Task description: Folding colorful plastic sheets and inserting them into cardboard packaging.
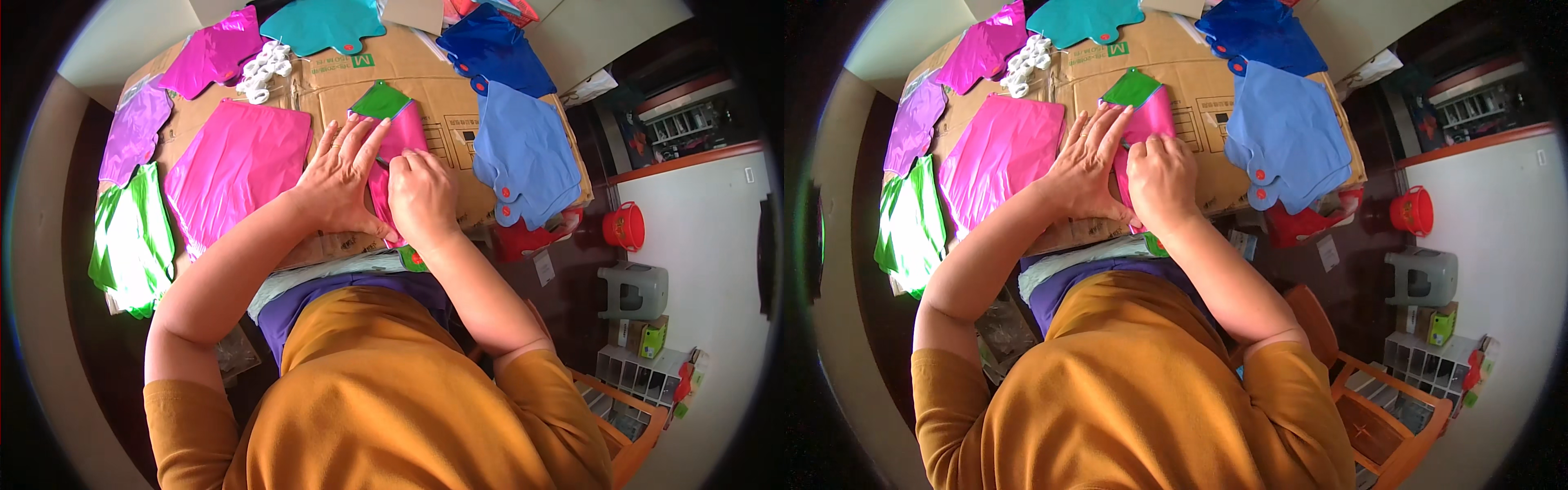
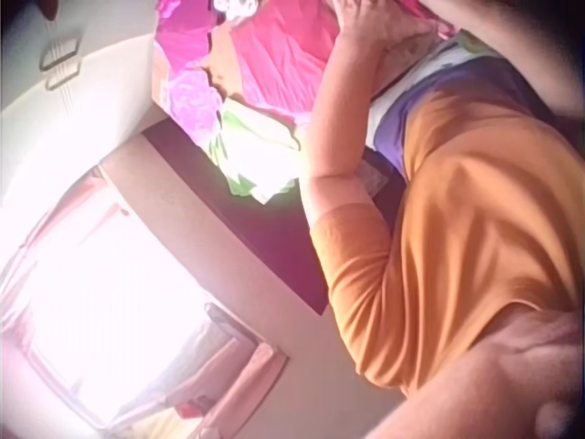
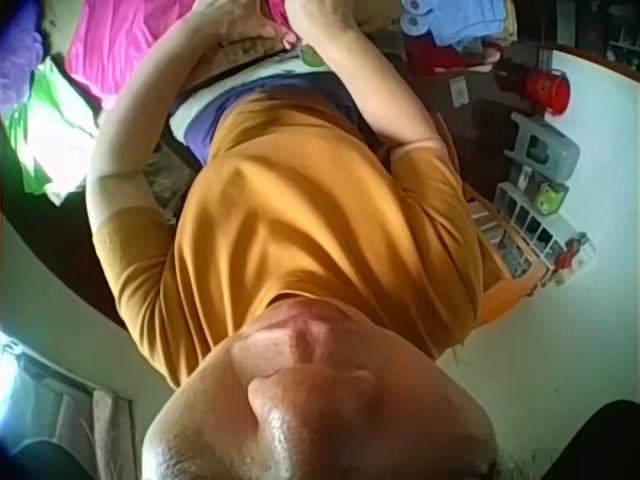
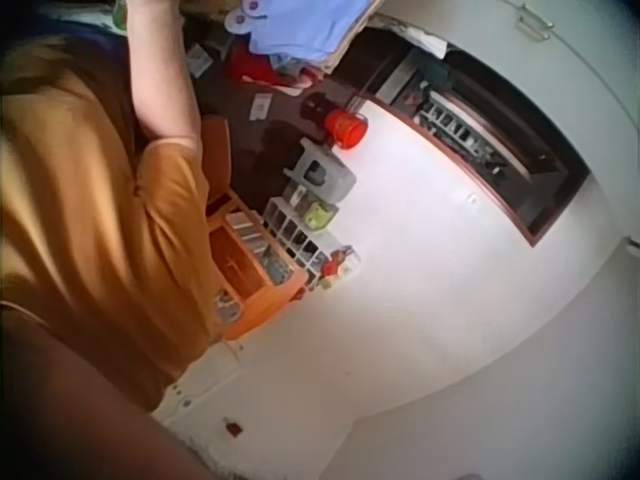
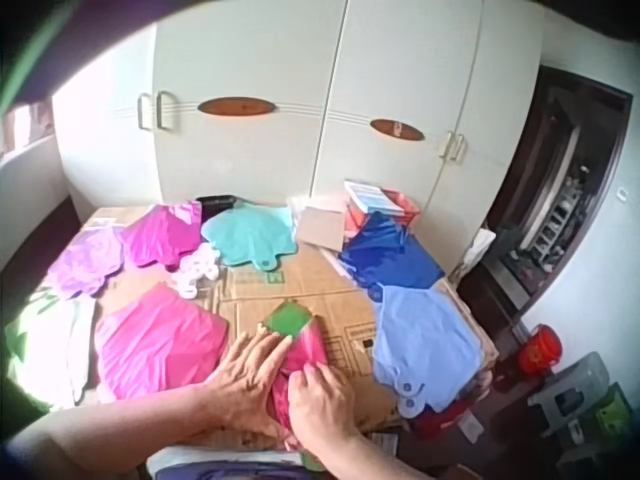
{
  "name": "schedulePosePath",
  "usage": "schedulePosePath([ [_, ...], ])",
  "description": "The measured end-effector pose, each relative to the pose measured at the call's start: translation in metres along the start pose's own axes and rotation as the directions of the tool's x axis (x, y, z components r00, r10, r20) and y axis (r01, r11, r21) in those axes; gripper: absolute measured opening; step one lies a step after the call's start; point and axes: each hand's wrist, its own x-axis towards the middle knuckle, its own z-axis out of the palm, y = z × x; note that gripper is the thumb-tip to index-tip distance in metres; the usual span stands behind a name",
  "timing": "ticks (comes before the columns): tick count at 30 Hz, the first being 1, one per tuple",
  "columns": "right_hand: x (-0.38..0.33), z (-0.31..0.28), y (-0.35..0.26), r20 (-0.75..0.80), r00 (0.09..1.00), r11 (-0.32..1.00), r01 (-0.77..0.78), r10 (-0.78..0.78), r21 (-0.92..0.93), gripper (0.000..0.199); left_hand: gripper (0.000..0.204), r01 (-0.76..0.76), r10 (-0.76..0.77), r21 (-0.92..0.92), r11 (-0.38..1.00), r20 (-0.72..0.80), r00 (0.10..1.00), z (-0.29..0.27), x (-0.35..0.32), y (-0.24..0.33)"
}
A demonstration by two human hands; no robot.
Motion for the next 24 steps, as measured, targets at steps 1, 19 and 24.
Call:
schedulePosePath([
  [1, -0.001, 0.002, 0.001, -0.018, 1.0, 1.0, 0.017, -0.017, 0.018, 0.009, 0.145, -0.007, 0.007, 0.025, 1.0, 0.017, 1.0, -0.001, 0.001, 0.0],
  [19, 0.014, 0.001, 0.07, 0.115, 0.989, 0.889, 0.026, -0.088, 0.458, 0.038, 0.133, -0.044, 0.009, 0.203, 0.978, 0.168, 0.986, -0.002, 0.006, 0.002],
  [24, 0.028, 0.026, 0.082, 0.354, 0.911, 0.972, 0.163, -0.214, 0.169, 0.066, 0.133, -0.042, -0.01, 0.231, 0.972, 0.216, 0.976, -0.002, 0.007, 0.002],
])
